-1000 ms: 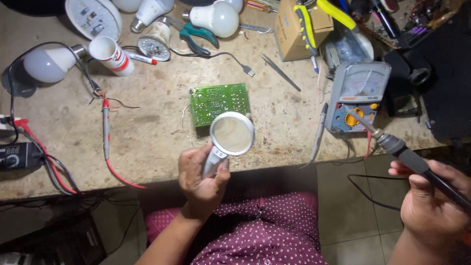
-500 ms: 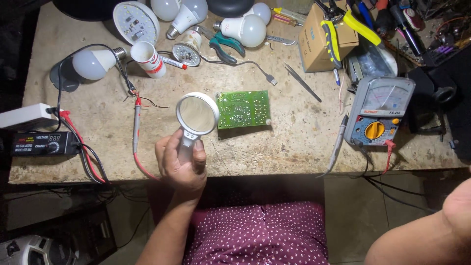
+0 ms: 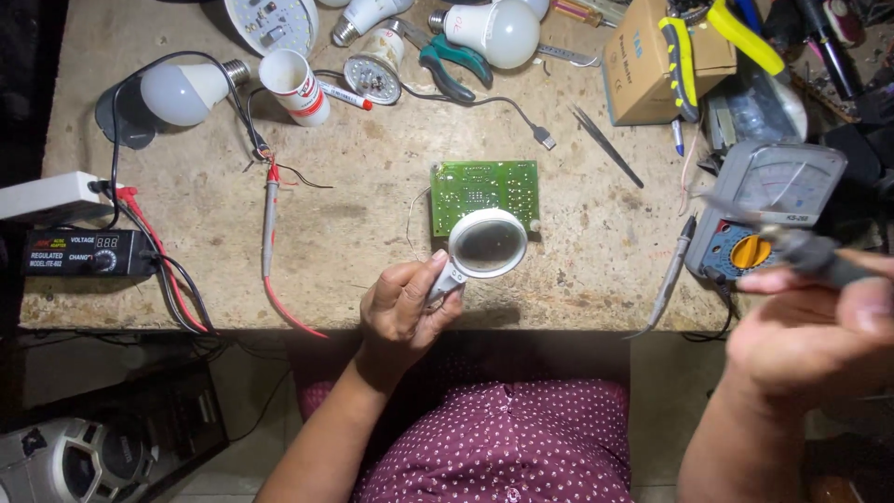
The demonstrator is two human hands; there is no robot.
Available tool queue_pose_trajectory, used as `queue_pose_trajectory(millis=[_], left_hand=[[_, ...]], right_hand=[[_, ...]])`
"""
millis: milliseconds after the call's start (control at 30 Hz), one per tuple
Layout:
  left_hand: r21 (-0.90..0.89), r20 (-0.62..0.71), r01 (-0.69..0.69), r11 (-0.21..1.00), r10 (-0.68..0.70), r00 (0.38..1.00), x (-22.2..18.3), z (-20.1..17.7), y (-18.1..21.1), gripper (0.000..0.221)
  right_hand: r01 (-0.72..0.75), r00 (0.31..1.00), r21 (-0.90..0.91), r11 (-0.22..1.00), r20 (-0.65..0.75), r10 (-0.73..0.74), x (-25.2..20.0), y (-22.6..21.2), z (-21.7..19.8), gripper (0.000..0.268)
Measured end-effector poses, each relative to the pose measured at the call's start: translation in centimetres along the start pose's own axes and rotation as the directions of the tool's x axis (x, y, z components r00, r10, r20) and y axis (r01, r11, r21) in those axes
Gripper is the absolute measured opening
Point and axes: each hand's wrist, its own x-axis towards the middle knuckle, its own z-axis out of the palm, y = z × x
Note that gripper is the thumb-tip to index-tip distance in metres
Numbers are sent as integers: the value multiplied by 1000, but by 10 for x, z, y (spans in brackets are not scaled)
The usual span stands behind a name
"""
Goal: Soldering components on a circuit board and inspecting the work with a magnifying glass
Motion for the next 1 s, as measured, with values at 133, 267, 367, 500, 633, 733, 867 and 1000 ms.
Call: queue_pose_trajectory(millis=[133, 267, 367, 500, 633, 733, 867, 1000], left_hand=[[-11, 29, -18, 1000, 19, 999, -1, 2, 0, 42], [-27, -2, 3, 1000, -3, 1000, -12, 10, -9, 44], [-19, -18, 113, 993, -113, 993, -6, 3, -2, 42], [-21, -74, 167, 986, -169, 983, -4, 4, -1, 42], [-19, -85, 180, 983, -181, 980, -4, 5, -2, 46], [-13, -98, 175, 984, -176, 980, -6, 5, -3, 49], [-39, -125, 197, 980, -200, 972, -6, 5, -4, 47], [-55, -146, 198, 979, -204, 968, -4, 4, -3, 43]], right_hand=[[-222, 918, 62, 973, 350, 187, -48, -18, 26, 37], [-570, 698, 93, 816, 579, 421, -48, 3, 8, 30], [-580, 690, 111, 807, 594, 414, -47, 8, 3, 26], [-549, 708, 146, 823, 605, 365, -46, 8, 2, 31], [-511, 716, 21, 859, 563, 412, -52, -3, 14, 55], [-591, 646, -19, 807, 588, 487, -54, 0, 17, 54], [-711, 546, -78, 698, 565, 619, -51, 1, 11, 55], [-797, 434, -132, 589, 553, 711, -45, 1, -5, 59]])
